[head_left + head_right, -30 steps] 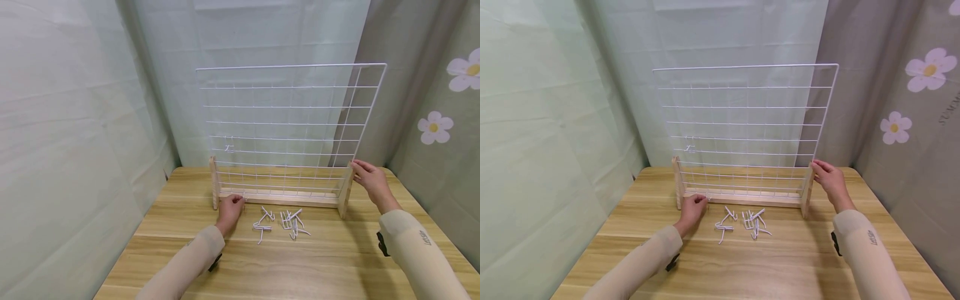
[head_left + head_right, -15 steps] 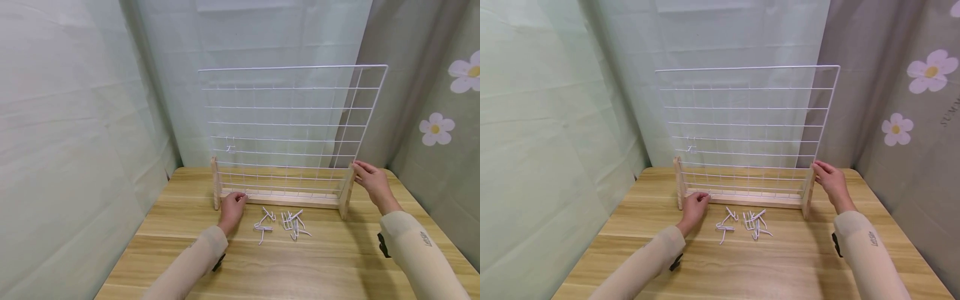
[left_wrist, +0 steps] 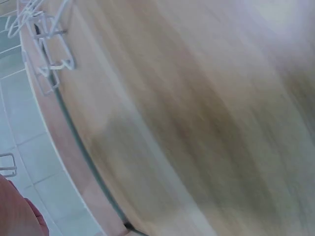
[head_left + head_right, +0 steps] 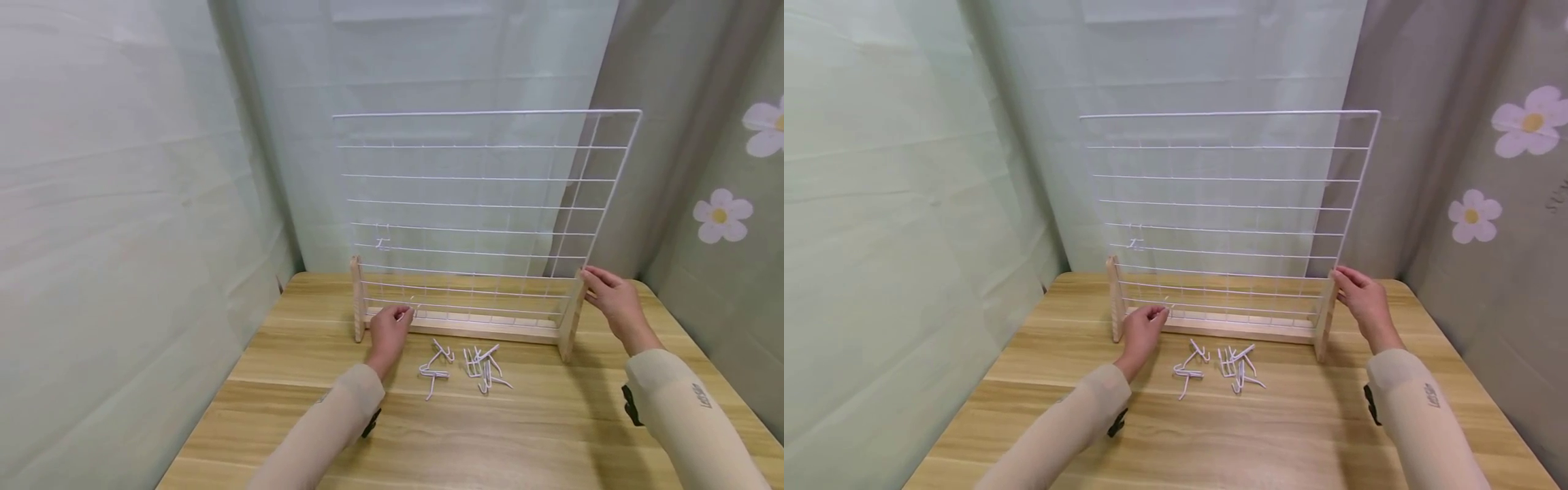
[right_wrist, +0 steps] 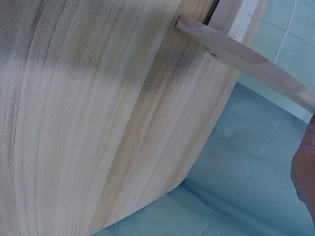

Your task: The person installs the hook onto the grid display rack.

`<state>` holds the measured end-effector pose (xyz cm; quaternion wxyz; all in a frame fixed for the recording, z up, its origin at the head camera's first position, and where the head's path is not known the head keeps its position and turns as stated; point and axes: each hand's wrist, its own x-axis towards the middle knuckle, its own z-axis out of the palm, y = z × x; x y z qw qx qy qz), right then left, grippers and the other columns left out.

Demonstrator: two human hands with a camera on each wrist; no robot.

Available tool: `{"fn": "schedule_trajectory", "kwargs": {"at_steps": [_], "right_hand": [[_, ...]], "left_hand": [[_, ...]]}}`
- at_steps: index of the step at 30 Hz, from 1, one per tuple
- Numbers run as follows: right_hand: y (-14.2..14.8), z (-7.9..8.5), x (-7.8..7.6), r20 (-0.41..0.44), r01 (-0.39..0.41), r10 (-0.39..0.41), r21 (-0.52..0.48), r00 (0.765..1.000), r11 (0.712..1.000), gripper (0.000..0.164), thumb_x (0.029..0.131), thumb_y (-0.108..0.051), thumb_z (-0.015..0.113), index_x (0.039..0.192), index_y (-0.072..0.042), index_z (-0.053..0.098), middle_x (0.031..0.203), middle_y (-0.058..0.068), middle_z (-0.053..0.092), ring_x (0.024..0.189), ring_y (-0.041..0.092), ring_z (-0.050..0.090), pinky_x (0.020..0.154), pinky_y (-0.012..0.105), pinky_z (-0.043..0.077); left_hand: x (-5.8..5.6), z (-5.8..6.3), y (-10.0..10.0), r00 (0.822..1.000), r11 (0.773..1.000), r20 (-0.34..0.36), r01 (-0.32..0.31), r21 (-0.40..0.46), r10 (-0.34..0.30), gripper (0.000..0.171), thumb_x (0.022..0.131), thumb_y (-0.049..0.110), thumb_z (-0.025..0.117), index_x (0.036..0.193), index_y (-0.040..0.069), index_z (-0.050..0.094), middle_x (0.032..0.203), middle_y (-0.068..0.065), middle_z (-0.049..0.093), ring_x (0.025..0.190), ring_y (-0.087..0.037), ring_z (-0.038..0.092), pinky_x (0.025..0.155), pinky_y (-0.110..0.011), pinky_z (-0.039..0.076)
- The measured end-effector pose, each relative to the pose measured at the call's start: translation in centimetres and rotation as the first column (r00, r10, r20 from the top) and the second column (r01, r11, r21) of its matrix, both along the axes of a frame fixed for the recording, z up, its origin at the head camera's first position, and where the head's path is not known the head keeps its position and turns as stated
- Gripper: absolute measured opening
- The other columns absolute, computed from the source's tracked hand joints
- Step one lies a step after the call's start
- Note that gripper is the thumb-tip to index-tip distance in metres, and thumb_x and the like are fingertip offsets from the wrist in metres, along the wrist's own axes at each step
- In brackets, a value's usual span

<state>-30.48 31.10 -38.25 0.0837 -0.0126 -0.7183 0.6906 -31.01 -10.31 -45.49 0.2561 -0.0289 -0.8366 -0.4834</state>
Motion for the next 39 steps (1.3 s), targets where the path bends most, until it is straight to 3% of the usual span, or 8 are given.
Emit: {"fn": "schedule_trajectory", "kwargs": {"at_steps": [9,17,23,39], "right_hand": [[0.3,-0.3,0.0,0.003,0.005,-0.005,-0.035,1.000,0.999,0.046,0.096,-0.032,0.065,0.132,-0.005,0.056,0.099,-0.019,0.059,0.089,-0.004,0.058,0.072,0.012,0.051],[0.2,-0.3,0.1,0.007,0.014,-0.014,0.025,1.000,1.000,0.048,0.096,-0.036,0.063,0.134,-0.007,0.056,0.102,-0.019,0.057,0.091,-0.004,0.057,0.075,0.013,0.051],[0.1,-0.3,0.2,-0.012,-0.005,0.005,-0.058,1.000,0.998,0.041,0.095,-0.031,0.066,0.128,-0.007,0.059,0.099,-0.019,0.060,0.087,-0.007,0.060,0.071,0.012,0.051],[-0.1,0.0,0.5,-0.066,-0.029,0.023,-0.091,0.998,0.995,0.024,0.098,-0.024,0.063,0.120,-0.014,0.064,0.096,-0.022,0.064,0.087,-0.007,0.061,0.072,0.012,0.052]], "left_hand": [[-0.1,1.1,1.1,0.994,0.996,-0.071,-0.088,-0.008,0.087,0.009,0.087,0.015,0.075,0.087,0.006,0.076,0.075,-0.002,0.067,0.067,-0.015,0.057,0.064,-0.032,0.049],[-0.5,3.0,2.0,0.982,0.988,-0.104,-0.156,0.019,0.158,0.010,0.088,0.017,0.072,0.085,0.008,0.077,0.073,-0.002,0.069,0.066,-0.016,0.062,0.064,-0.035,0.050],[-0.7,4.7,2.8,0.964,0.972,-0.128,-0.230,0.056,0.235,0.012,0.088,0.019,0.072,0.084,0.008,0.077,0.075,-0.003,0.071,0.068,-0.020,0.065,0.066,-0.039,0.050],[-1.5,8.8,3.9,0.918,0.941,-0.207,-0.332,0.065,0.339,0.016,0.090,0.021,0.070,0.084,0.007,0.076,0.078,-0.005,0.070,0.073,-0.023,0.066,0.066,-0.042,0.050]]}}
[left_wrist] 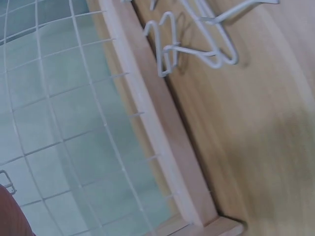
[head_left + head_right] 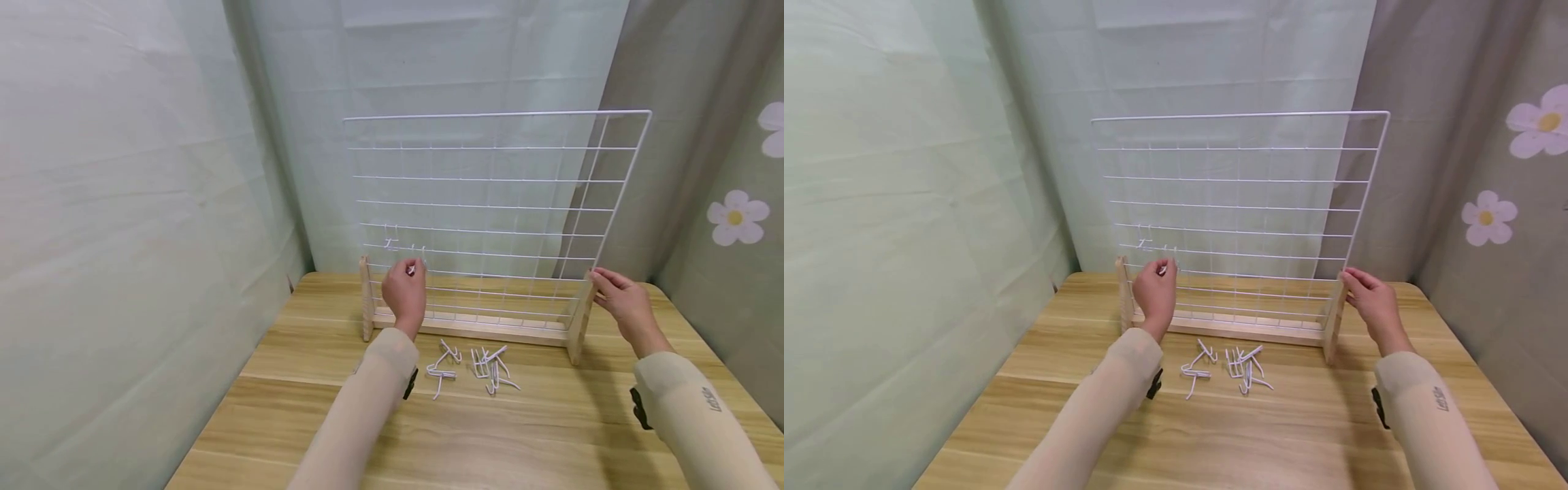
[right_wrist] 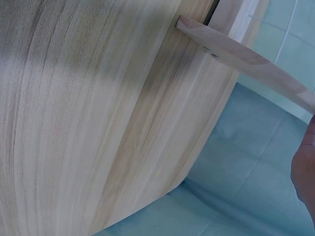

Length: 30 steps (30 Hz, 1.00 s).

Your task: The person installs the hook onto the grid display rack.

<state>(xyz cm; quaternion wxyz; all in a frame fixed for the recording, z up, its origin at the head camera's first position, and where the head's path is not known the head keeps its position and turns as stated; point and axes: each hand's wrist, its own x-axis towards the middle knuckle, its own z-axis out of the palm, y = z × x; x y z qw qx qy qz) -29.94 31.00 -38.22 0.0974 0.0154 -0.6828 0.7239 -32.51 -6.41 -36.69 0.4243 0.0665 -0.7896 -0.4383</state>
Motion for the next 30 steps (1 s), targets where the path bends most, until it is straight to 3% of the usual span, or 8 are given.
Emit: {"fn": "schedule_trajectory", "kwargs": {"at_steps": [7,11,16,24,30], "right_hand": [[0.2,0.0,0.1,0.006,0.009,-0.008,-0.002,1.000,1.000,0.029,0.095,-0.029,0.067,0.120,-0.014,0.064,0.099,-0.020,0.065,0.087,-0.007,0.061,0.072,0.012,0.052],[0.3,-0.1,0.1,0.009,0.002,-0.002,-0.020,1.000,1.000,0.019,0.097,-0.025,0.064,0.115,-0.017,0.066,0.097,-0.021,0.066,0.086,-0.007,0.062,0.071,0.012,0.052],[0.2,0.0,0.1,0.000,-0.003,0.003,-0.016,1.000,1.000,0.019,0.097,-0.025,0.064,0.114,-0.018,0.067,0.096,-0.020,0.066,0.087,-0.007,0.062,0.071,0.013,0.052],[0.1,0.0,0.0,0.010,0.004,-0.004,0.010,1.000,1.000,0.042,0.096,-0.029,0.066,0.129,-0.005,0.058,0.097,-0.021,0.066,0.086,-0.007,0.062,0.072,0.013,0.052],[0.0,0.0,0.0,0.014,0.002,-0.002,0.016,1.000,1.000,0.047,0.096,-0.029,0.065,0.134,-0.002,0.055,0.097,-0.021,0.066,0.085,-0.008,0.063,0.073,0.013,0.052]], "left_hand": [[-0.2,2.0,0.9,0.999,1.000,-0.026,-0.024,-0.005,0.023,0.018,0.090,0.020,0.068,0.082,0.006,0.075,0.075,-0.005,0.069,0.071,-0.024,0.065,0.065,-0.042,0.050],[-0.4,3.1,1.2,0.999,1.000,-0.037,-0.019,-0.003,0.019,0.020,0.091,0.020,0.067,0.082,0.005,0.075,0.076,-0.007,0.070,0.073,-0.025,0.066,0.067,-0.042,0.051],[-0.7,4.2,1.3,0.999,0.999,-0.022,-0.030,0.014,0.031,0.019,0.091,0.020,0.066,0.085,0.005,0.076,0.078,-0.007,0.071,0.074,-0.025,0.067,0.068,-0.042,0.052],[-1.0,4.9,1.3,0.998,0.998,0.034,-0.049,0.029,0.048,0.016,0.091,0.019,0.067,0.086,0.006,0.076,0.081,-0.007,0.072,0.076,-0.026,0.067,0.068,-0.043,0.053],[-1.1,5.0,1.3,0.996,0.998,0.065,-0.054,0.029,0.052,0.017,0.091,0.019,0.067,0.086,0.007,0.076,0.083,-0.007,0.072,0.077,-0.026,0.068,0.068,-0.042,0.054]]}}
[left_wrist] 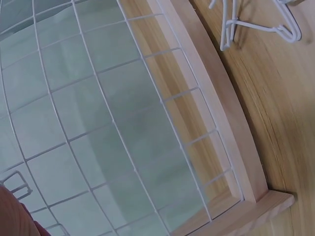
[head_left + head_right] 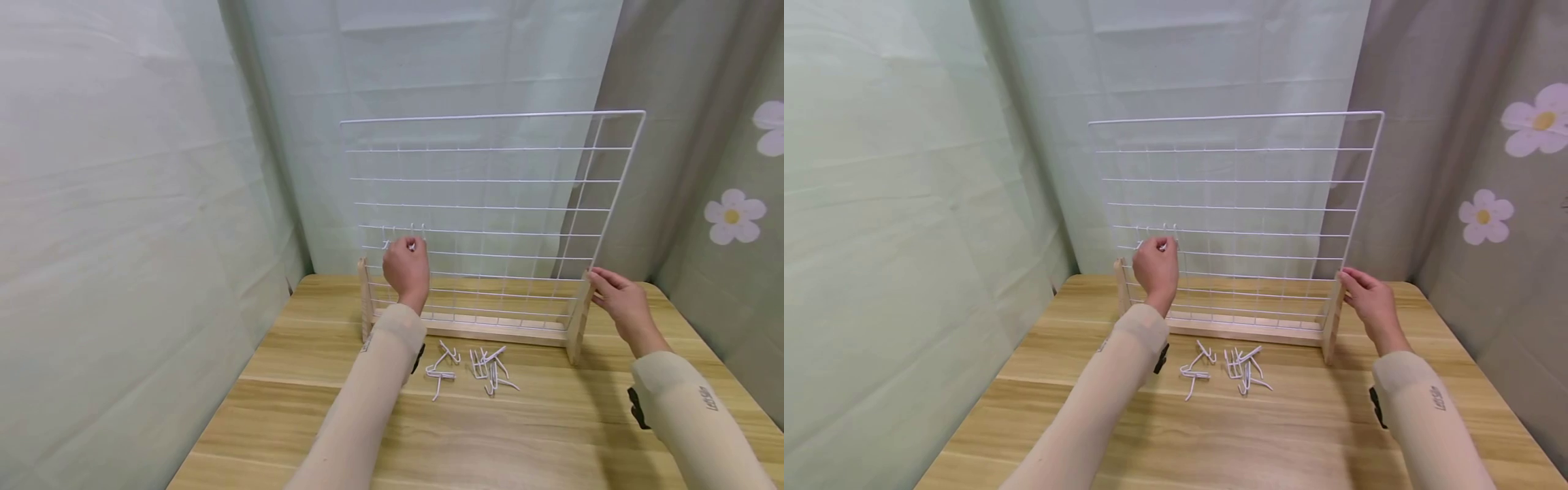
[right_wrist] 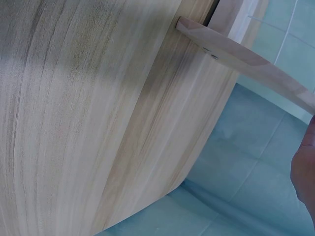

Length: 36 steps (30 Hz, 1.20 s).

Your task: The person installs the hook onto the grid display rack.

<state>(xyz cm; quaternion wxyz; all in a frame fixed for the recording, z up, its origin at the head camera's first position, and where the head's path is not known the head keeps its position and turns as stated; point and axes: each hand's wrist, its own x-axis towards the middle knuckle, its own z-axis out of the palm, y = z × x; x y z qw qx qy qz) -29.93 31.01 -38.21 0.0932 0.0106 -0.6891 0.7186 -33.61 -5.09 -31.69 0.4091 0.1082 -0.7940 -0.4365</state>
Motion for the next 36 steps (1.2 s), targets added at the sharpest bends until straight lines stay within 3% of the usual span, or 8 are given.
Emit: {"fn": "schedule_trajectory", "kwargs": {"at_steps": [7,22,30,36], "right_hand": [[-0.1,0.1,0.1,0.006,0.009,-0.009,-0.003,1.000,1.000,0.054,0.094,-0.031,0.067,0.136,0.001,0.053,0.097,-0.020,0.066,0.084,-0.007,0.063,0.072,0.013,0.052],[0.0,0.1,0.2,-0.001,0.005,-0.005,0.000,1.000,1.000,0.050,0.096,-0.031,0.066,0.133,-0.001,0.055,0.096,-0.020,0.065,0.085,-0.008,0.062,0.071,0.012,0.052],[0.2,0.1,0.4,-0.021,0.001,-0.001,-0.013,1.000,1.000,0.034,0.097,-0.028,0.064,0.124,-0.008,0.060,0.096,-0.020,0.066,0.086,-0.008,0.062,0.072,0.012,0.052],[0.3,0.2,0.6,-0.004,0.006,-0.006,-0.003,1.000,1.000,0.048,0.095,-0.032,0.066,0.132,-0.002,0.056,0.097,-0.020,0.065,0.086,-0.007,0.061,0.072,0.013,0.052]], "left_hand": [[-0.3,-0.4,-0.1,0.999,0.999,0.041,-0.021,-0.038,0.023,0.018,0.091,0.021,0.066,0.085,0.007,0.076,0.083,-0.007,0.073,0.077,-0.028,0.068,0.068,-0.044,0.054],[-0.2,-0.9,-0.2,0.998,0.998,0.006,0.056,-0.036,-0.056,0.015,0.090,0.016,0.069,0.086,0.003,0.074,0.080,-0.008,0.071,0.075,-0.026,0.067,0.069,-0.042,0.054],[-0.3,-1.2,-0.2,0.998,0.997,0.014,0.065,-0.048,-0.064,0.016,0.091,0.018,0.068,0.088,0.004,0.074,0.080,-0.008,0.070,0.075,-0.026,0.066,0.069,-0.042,0.053],[0.2,-2.2,0.1,0.995,0.993,-0.003,0.104,-0.061,-0.104,0.015,0.091,0.015,0.067,0.085,0.003,0.073,0.076,-0.008,0.068,0.071,-0.026,0.064,0.065,-0.042,0.051]]}}
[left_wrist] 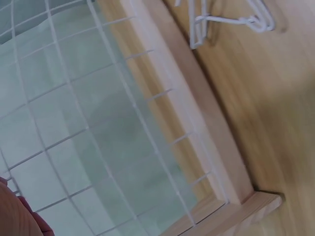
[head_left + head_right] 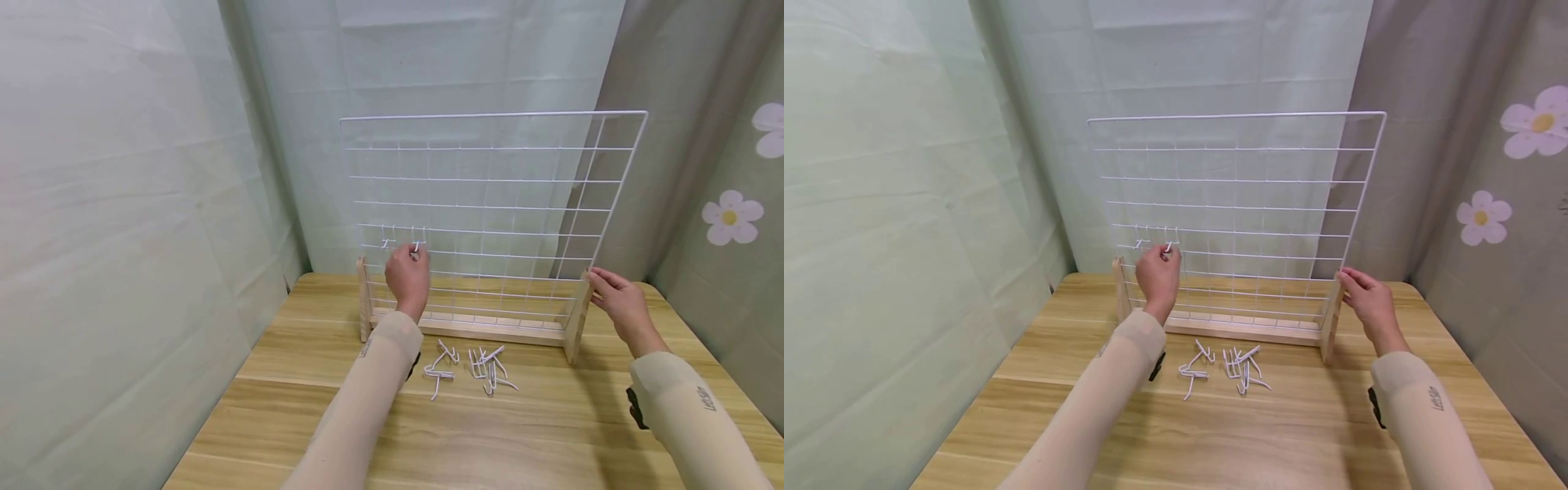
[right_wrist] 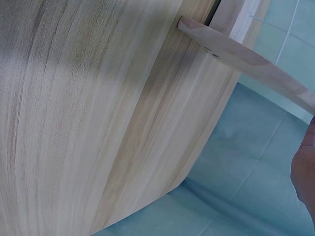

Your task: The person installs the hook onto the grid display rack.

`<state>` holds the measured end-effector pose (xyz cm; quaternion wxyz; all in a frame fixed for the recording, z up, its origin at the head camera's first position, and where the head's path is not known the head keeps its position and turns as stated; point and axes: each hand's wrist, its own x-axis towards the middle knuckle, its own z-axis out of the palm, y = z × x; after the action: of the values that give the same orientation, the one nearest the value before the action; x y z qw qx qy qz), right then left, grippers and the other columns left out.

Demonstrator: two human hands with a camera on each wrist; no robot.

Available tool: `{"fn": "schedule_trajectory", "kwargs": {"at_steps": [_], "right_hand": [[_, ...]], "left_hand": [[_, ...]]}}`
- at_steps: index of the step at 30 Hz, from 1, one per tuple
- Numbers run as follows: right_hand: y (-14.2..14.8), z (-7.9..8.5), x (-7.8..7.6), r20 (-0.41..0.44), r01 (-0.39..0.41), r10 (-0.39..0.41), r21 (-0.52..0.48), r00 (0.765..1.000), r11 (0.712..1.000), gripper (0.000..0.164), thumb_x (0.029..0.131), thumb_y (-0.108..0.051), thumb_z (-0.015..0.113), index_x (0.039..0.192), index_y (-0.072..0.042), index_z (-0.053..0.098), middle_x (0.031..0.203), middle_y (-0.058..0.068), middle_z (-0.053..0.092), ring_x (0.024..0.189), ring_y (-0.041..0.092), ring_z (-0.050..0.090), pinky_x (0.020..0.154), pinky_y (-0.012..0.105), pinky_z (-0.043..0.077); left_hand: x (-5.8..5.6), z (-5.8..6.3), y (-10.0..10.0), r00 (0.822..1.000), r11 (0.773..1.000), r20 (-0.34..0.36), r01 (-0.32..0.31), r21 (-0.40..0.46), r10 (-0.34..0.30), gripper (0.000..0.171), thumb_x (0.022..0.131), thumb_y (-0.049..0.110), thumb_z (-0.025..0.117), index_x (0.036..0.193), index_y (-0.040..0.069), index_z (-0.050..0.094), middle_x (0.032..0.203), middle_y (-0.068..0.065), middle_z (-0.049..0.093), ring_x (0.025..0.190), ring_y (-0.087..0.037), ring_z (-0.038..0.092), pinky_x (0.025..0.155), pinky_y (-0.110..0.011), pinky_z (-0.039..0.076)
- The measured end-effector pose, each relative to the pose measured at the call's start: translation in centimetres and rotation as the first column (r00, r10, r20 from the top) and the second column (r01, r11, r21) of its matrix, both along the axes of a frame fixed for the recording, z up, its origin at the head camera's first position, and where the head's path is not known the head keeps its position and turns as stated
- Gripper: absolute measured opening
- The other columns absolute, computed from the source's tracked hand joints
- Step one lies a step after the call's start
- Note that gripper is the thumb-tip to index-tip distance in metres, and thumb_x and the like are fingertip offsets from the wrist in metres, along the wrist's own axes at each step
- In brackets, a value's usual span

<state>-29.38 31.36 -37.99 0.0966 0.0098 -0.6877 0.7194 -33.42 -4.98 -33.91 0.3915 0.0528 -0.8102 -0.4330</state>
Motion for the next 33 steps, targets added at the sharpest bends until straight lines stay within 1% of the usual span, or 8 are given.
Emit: {"fn": "schedule_trajectory", "kwargs": {"at_steps": [6,10,15,18,21,26,29,33], "right_hand": [[0.2,0.0,-0.1,0.001,0.007,-0.007,0.006,1.000,1.000,0.056,0.095,-0.033,0.066,0.136,0.002,0.052,0.098,-0.020,0.065,0.087,-0.007,0.061,0.073,0.013,0.052],[0.3,0.0,-0.2,0.009,0.013,-0.013,0.029,1.000,0.999,0.058,0.095,-0.033,0.065,0.139,0.002,0.050,0.097,-0.021,0.063,0.087,-0.008,0.060,0.073,0.013,0.052],[0.2,0.2,-0.2,0.016,0.013,-0.014,0.042,1.000,0.999,0.060,0.096,-0.033,0.065,0.140,0.003,0.048,0.097,-0.022,0.061,0.088,-0.007,0.058,0.074,0.012,0.052],[0.1,0.3,-0.1,0.018,0.018,-0.019,0.054,1.000,0.998,0.062,0.096,-0.034,0.064,0.141,0.005,0.046,0.098,-0.021,0.060,0.090,-0.006,0.057,0.073,0.012,0.051],[0.0,0.3,0.0,0.022,0.024,-0.026,0.055,0.999,0.998,0.060,0.096,-0.034,0.064,0.140,0.004,0.048,0.098,-0.021,0.060,0.090,-0.005,0.057,0.073,0.011,0.051],[0.0,0.2,-0.1,0.032,0.023,-0.025,0.073,0.999,0.997,0.064,0.096,-0.036,0.064,0.143,0.004,0.045,0.099,-0.021,0.059,0.092,-0.005,0.057,0.075,0.012,0.051],[-0.1,0.2,-0.1,0.036,0.025,-0.029,0.103,0.999,0.994,0.066,0.097,-0.037,0.062,0.144,0.005,0.043,0.100,-0.021,0.058,0.093,-0.005,0.056,0.077,0.013,0.051],[-0.1,0.2,-0.2,0.042,0.029,-0.034,0.115,0.999,0.993,0.070,0.096,-0.039,0.062,0.145,0.006,0.041,0.101,-0.021,0.057,0.095,-0.005,0.055,0.078,0.013,0.051]], "left_hand": [[0.5,-1.7,0.0,0.999,0.999,0.034,0.036,-0.023,-0.035,0.011,0.088,0.014,0.067,0.084,0.004,0.072,0.072,-0.006,0.064,0.068,-0.025,0.060,0.063,-0.041,0.049],[0.6,-2.4,-0.2,0.997,0.998,0.046,0.057,-0.037,-0.055,0.011,0.088,0.014,0.068,0.083,0.005,0.071,0.072,-0.005,0.063,0.068,-0.024,0.060,0.063,-0.041,0.049],[0.5,-3.3,-0.9,0.993,0.996,0.093,0.080,-0.034,-0.077,0.011,0.088,0.017,0.068,0.085,0.006,0.071,0.072,-0.003,0.061,0.068,-0.024,0.058,0.062,-0.040,0.047],[0.6,-4.0,-1.4,0.989,0.995,0.116,0.100,-0.032,-0.096,0.012,0.088,0.018,0.068,0.086,0.007,0.071,0.073,-0.003,0.060,0.069,-0.023,0.057,0.062,-0.039,0.046],[0.8,-4.7,-1.9,0.985,0.992,0.132,0.121,-0.037,-0.115,0.012,0.088,0.018,0.069,0.086,0.007,0.071,0.072,-0.002,0.060,0.069,-0.023,0.057,0.062,-0.039,0.046],[1.3,-5.9,-2.9,0.978,0.991,0.164,0.134,-0.028,-0.127,0.011,0.088,0.017,0.071,0.087,0.006,0.071,0.073,-0.003,0.059,0.067,-0.023,0.056,0.062,-0.038,0.045],[1.5,-6.5,-3.4,0.971,0.990,0.196,0.140,-0.018,-0.134,0.011,0.088,0.017,0.072,0.089,0.007,0.072,0.073,-0.002,0.058,0.066,-0.021,0.055,0.061,-0.036,0.044],[1.9,-7.3,-4.1,0.961,0.984,0.218,0.176,-0.007,-0.170,0.013,0.088,0.019,0.073,0.091,0.006,0.073,0.072,-0.001,0.058,0.065,-0.019,0.053,0.060,-0.033,0.042]]}}
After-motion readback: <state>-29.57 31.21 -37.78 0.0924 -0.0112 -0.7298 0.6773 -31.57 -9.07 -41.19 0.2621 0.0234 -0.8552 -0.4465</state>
